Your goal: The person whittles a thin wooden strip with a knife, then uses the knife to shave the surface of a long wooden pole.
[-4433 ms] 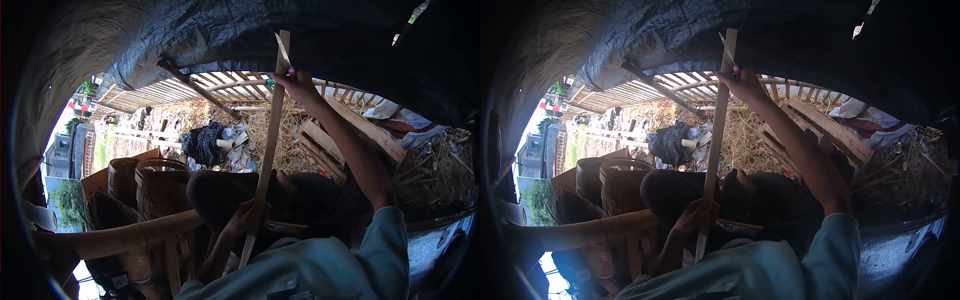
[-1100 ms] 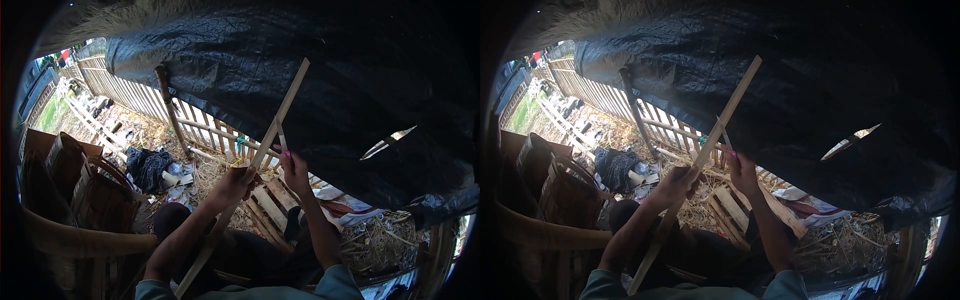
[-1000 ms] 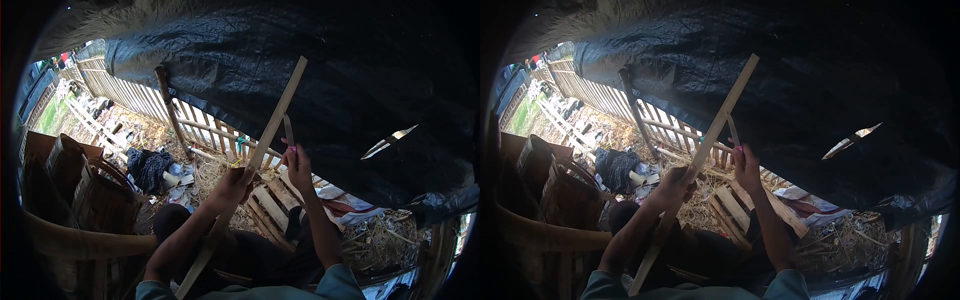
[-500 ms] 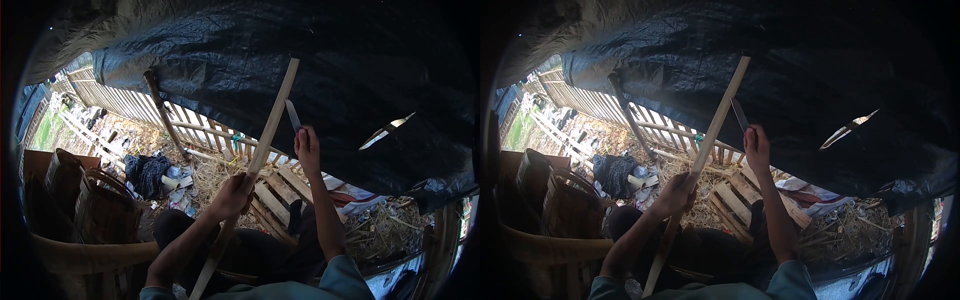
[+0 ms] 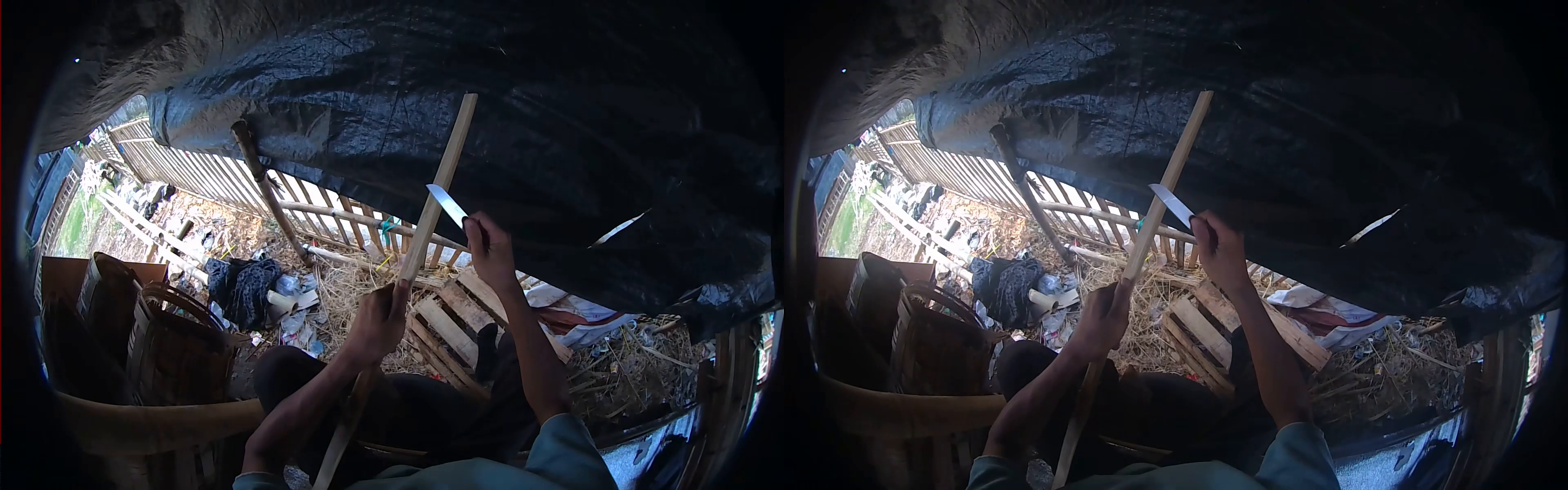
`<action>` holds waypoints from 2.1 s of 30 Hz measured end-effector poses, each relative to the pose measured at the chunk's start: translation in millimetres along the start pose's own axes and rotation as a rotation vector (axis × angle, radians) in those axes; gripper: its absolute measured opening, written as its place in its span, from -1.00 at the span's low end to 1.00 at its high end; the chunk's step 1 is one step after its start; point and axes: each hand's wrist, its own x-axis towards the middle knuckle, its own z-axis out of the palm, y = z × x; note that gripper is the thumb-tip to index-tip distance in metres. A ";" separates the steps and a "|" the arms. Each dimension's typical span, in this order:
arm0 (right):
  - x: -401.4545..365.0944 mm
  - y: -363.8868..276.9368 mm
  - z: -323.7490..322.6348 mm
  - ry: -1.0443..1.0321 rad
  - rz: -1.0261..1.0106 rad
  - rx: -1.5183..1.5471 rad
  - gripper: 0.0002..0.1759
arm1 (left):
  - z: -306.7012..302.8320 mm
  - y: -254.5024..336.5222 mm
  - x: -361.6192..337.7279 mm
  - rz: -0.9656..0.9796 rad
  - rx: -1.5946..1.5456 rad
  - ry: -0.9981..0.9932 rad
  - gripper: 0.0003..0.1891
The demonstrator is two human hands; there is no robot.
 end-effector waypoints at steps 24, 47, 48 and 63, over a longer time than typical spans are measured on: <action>-1.2 6.0 7.3 0.123 0.032 -0.038 -0.80 | 3.5 1.3 -1.4 0.064 0.003 0.026 -0.52; -8.4 6.0 12.0 0.158 0.038 -0.036 -0.81 | 4.9 1.1 -2.1 0.077 -0.070 -0.010 -0.52; -7.8 5.7 11.9 0.158 0.052 -0.030 -0.80 | 4.2 3.7 -3.1 0.052 -0.069 -0.021 -0.52; -5.4 1.3 8.0 0.060 0.087 0.059 -0.77 | 9.7 -7.4 -1.2 0.148 -0.078 0.045 -0.53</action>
